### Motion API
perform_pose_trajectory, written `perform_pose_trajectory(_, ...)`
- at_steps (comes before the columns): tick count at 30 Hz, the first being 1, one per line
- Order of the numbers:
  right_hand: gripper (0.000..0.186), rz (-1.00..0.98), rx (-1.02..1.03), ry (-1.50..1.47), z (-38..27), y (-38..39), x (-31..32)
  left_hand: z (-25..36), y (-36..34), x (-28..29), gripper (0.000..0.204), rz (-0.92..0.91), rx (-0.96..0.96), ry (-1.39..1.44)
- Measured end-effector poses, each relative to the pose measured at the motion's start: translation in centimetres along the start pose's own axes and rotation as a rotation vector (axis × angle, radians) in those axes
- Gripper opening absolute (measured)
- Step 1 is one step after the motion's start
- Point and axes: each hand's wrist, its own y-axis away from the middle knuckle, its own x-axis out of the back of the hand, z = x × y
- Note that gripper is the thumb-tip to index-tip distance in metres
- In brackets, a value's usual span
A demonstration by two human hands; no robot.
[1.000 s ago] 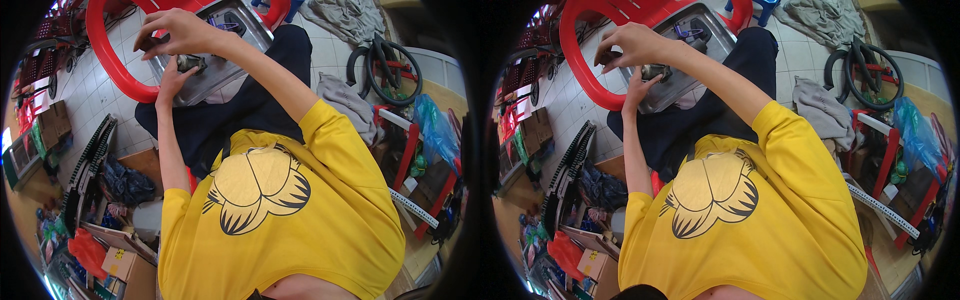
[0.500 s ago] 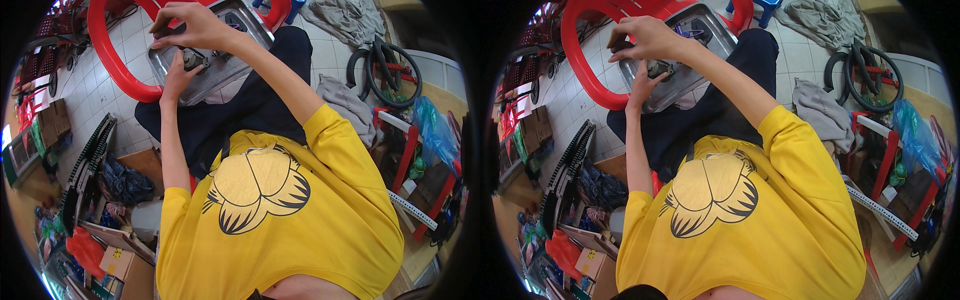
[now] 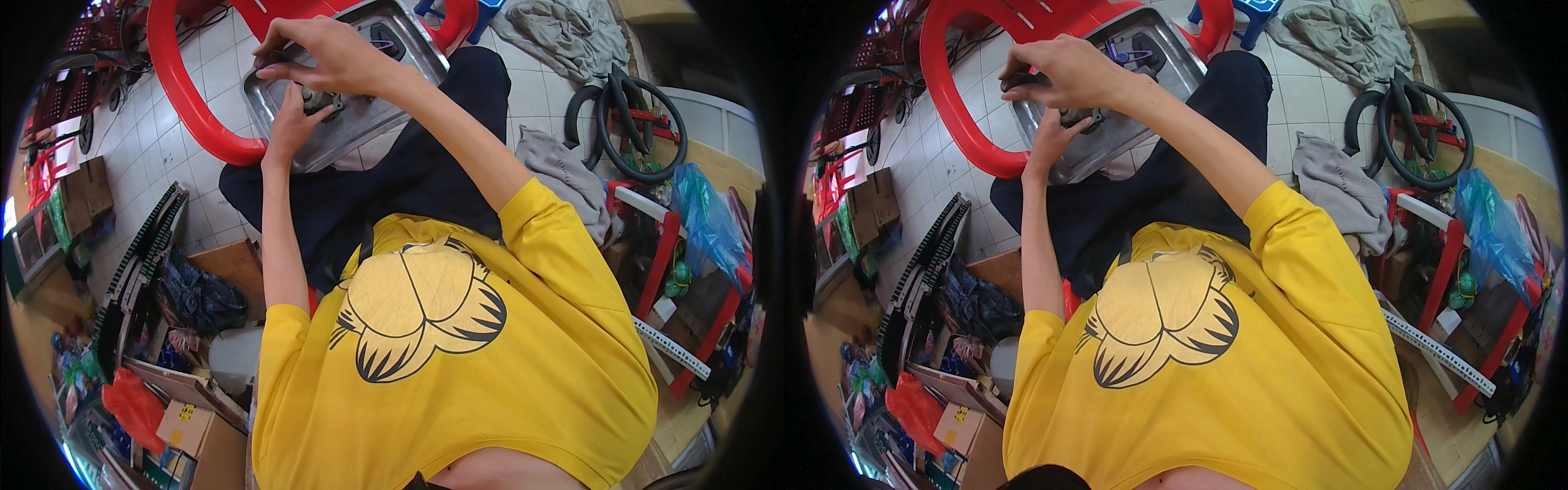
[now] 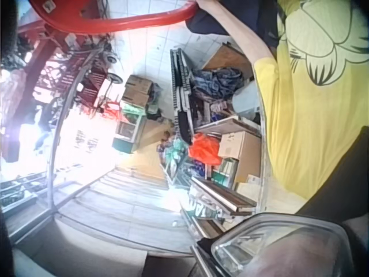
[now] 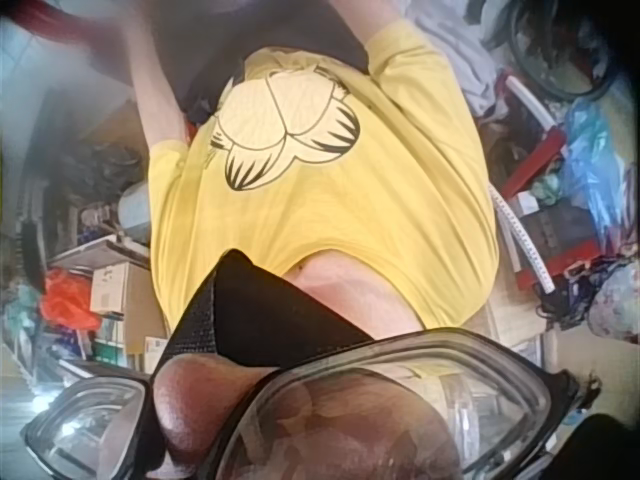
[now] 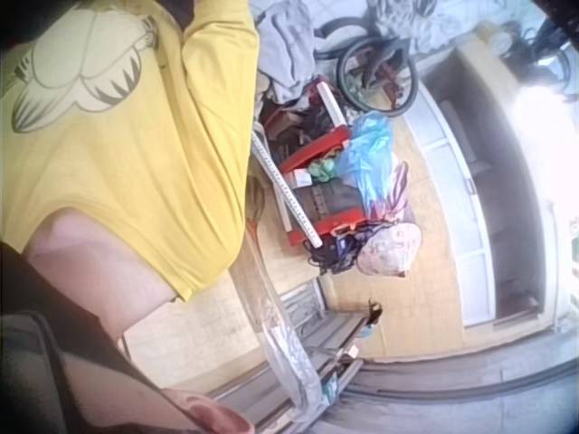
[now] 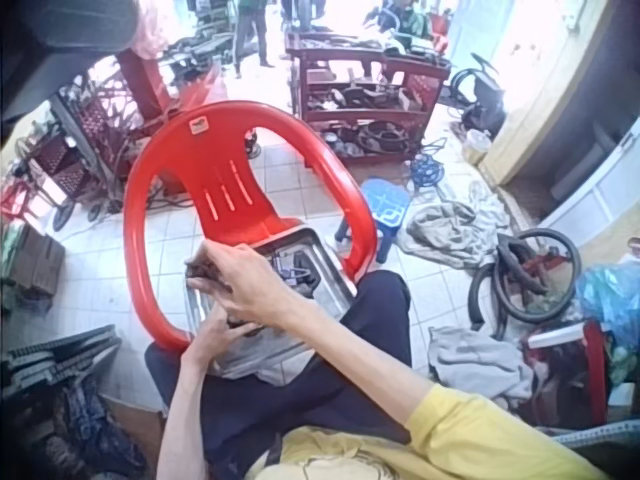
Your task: The person disassembles and handles small electric motors on a metal tray, using a screwdriver to remove or tighten screws and picking up individual motor components to move them between the tray and a separate area.
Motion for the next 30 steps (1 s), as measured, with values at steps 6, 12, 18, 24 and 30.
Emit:
perform_pose_trajectory(6,0.043,0.053,-0.006,0.085,0.3,-0.1,0.2,1.3,0.1,0.1,0.082,0.009,-0.058,-0.031)
perform_pose_trajectory(12,0.029,0.111,0.055,0.127,0.7,0.3,-0.6,0.0,0.0,-0.5,0.091,0.085,-0.072,-0.124)
perform_pose_trajectory(18,0.029,-0.018,0.034,0.018,0.5,0.4,0.3,-0.4,0.2,-0.4,0.089,0.063,-0.046,-0.089)
perform_pose_trajectory(24,0.045,0.117,-0.078,0.09,-0.4,0.4,0.7,0.9,0.1,-0.4,0.083,0.0,-0.022,0.011)
perform_pose_trajectory(30,0.03,0.014,-0.021,-0.062,0.1,0.0,0.9,-0.9,0.0,-0.7,0.09,0.083,-0.087,-0.091)
